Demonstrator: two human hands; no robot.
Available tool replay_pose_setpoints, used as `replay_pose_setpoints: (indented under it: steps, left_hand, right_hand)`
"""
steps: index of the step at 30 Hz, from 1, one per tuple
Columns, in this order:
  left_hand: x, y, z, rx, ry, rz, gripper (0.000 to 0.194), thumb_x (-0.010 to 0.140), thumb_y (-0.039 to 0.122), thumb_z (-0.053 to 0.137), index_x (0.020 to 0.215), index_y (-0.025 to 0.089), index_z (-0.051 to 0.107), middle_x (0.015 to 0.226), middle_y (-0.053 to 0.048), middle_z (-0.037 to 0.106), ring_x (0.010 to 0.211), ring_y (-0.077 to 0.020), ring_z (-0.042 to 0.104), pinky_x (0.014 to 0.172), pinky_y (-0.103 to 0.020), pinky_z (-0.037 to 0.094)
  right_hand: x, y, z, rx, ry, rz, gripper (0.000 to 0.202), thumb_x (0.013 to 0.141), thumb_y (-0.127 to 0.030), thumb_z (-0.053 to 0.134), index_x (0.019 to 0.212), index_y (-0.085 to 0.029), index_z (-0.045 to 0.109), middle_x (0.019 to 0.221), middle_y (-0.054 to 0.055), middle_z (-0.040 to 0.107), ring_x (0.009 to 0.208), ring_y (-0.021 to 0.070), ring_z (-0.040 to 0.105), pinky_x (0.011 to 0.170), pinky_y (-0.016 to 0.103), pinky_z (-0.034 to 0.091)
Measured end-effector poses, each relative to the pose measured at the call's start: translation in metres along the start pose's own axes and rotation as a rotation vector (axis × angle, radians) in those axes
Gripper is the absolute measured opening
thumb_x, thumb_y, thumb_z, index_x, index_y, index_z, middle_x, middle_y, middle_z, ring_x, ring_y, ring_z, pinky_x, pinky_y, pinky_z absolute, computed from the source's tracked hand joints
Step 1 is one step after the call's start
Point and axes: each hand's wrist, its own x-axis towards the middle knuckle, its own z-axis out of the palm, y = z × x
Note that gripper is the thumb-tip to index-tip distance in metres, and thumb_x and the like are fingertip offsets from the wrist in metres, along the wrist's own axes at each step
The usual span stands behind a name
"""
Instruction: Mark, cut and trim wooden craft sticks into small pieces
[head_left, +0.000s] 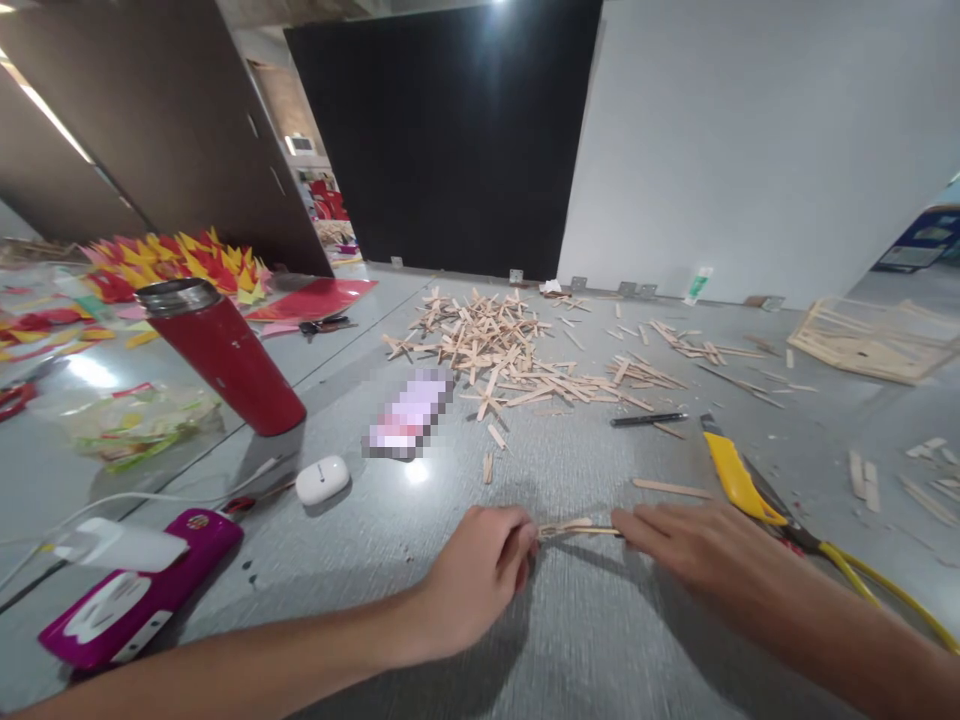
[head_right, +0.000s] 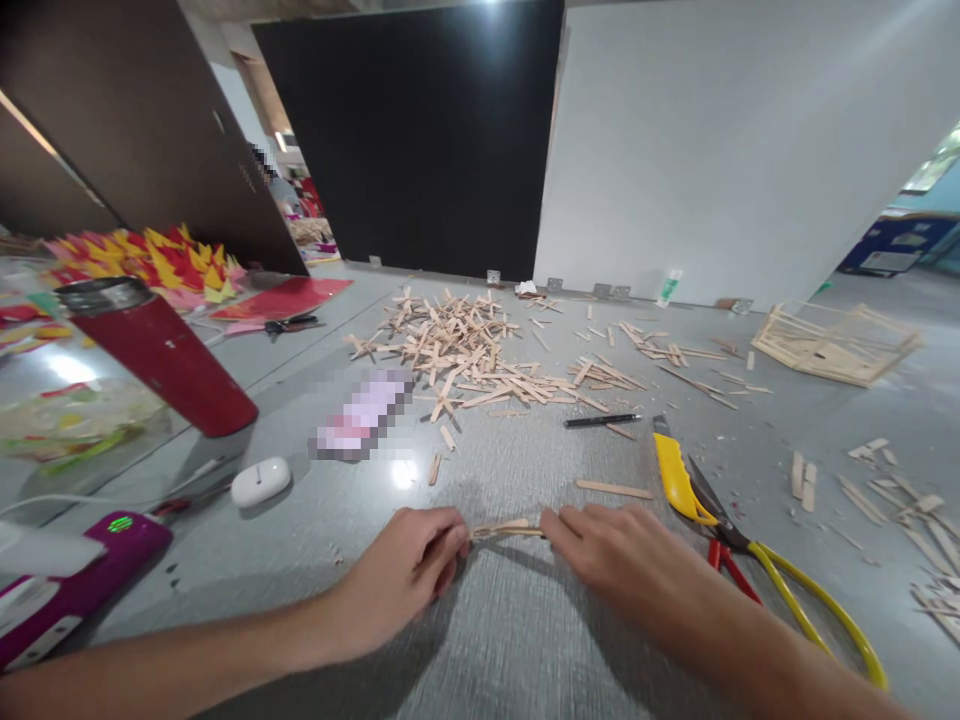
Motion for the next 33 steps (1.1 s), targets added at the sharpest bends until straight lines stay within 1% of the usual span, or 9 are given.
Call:
replay_pose_setpoints:
  steps: [4,6,10,15,21,24,28,30,33]
  left_hand:
    - [0.001,-0.001,-0.001,0.034,-0.014,0.034,0.040,0.106,0.034,0.043,0.069,0.023,0.049,0.059,0.001,0.055,0.052,-0.0142,0.050,0.059,-0.027,0.037]
    - [0.000,0.000,0.000,0.040,-0.015,0.040,0.040,0.107,0.033,0.043,0.069,0.023,0.049,0.059,0.001,0.055,0.054,-0.0144,0.050,0.060,-0.027,0.037]
    - [0.000,0.002,0.001,0.046,-0.017,0.059,0.042,0.109,0.036,0.039,0.070,0.023,0.047,0.059,0.002,0.054,0.055,-0.0146,0.049,0.060,-0.028,0.037]
    - [-0.001,0.002,0.001,0.067,-0.026,0.086,0.044,0.111,0.038,0.035,0.070,0.024,0.046,0.060,0.001,0.055,0.056,-0.0156,0.050,0.063,-0.029,0.037]
    - [-0.003,0.000,0.003,0.101,-0.021,0.108,0.042,0.110,0.033,0.036,0.071,0.023,0.048,0.060,0.000,0.056,0.055,-0.0161,0.049,0.064,-0.030,0.035]
    - [-0.003,-0.005,0.007,0.118,-0.001,0.123,0.037,0.108,0.033,0.039,0.074,0.023,0.048,0.063,0.000,0.057,0.056,-0.0163,0.049,0.062,-0.030,0.033]
    - [-0.004,-0.010,0.011,0.129,0.014,0.139,0.035,0.107,0.031,0.041,0.074,0.023,0.047,0.063,0.000,0.056,0.056,-0.0156,0.047,0.061,-0.030,0.030]
    - [-0.005,-0.011,0.012,0.131,0.028,0.141,0.034,0.107,0.030,0.040,0.074,0.023,0.047,0.064,0.000,0.055,0.056,-0.0154,0.045,0.060,-0.030,0.030]
    - [-0.007,-0.011,0.013,0.125,0.045,0.154,0.034,0.108,0.031,0.037,0.076,0.024,0.044,0.063,0.002,0.049,0.056,-0.0147,0.039,0.059,-0.030,0.028]
  right_hand:
    - [0.001,-0.016,0.000,-0.106,0.142,0.008,0.036,0.087,0.008,0.043,0.095,-0.025,0.054,0.068,-0.005,0.064,0.047,0.0182,0.064,0.047,0.034,0.036]
    - [0.001,-0.023,0.002,-0.180,0.169,-0.006,0.038,0.084,0.009,0.041,0.093,-0.023,0.057,0.066,-0.003,0.064,0.045,0.0177,0.062,0.044,0.035,0.034]
    - [0.000,-0.034,0.009,-0.352,0.102,-0.072,0.050,0.076,0.009,0.042,0.114,-0.006,0.068,0.076,0.008,0.076,0.048,0.0196,0.065,0.040,0.033,0.039]
    - [-0.005,-0.035,0.020,-0.405,0.039,-0.144,0.062,0.078,0.007,0.041,0.137,0.008,0.059,0.097,0.020,0.082,0.055,0.0209,0.066,0.039,0.032,0.042]
    - [-0.005,-0.022,0.024,-0.119,0.084,-0.033,0.054,0.080,0.010,0.040,0.123,-0.007,0.067,0.089,0.009,0.082,0.062,0.0198,0.075,0.049,0.032,0.043]
    - [0.003,-0.011,0.021,0.164,-0.091,0.107,0.030,0.104,-0.009,0.045,0.090,-0.019,0.070,0.067,0.002,0.075,0.052,0.0187,0.069,0.049,0.032,0.030]
    - [0.018,-0.004,0.012,0.467,-0.322,0.229,0.042,0.114,-0.034,0.047,0.081,-0.020,0.069,0.067,0.002,0.074,0.055,0.0148,0.061,0.054,0.028,0.026]
    - [0.022,-0.012,0.009,0.485,-0.317,0.253,0.036,0.111,-0.025,0.051,0.080,-0.020,0.070,0.067,0.002,0.072,0.054,0.0142,0.058,0.054,0.028,0.027]
    - [0.021,-0.043,0.006,0.209,-0.156,0.228,0.024,0.082,0.000,0.060,0.084,-0.018,0.074,0.061,0.001,0.069,0.046,0.0166,0.058,0.047,0.030,0.028]
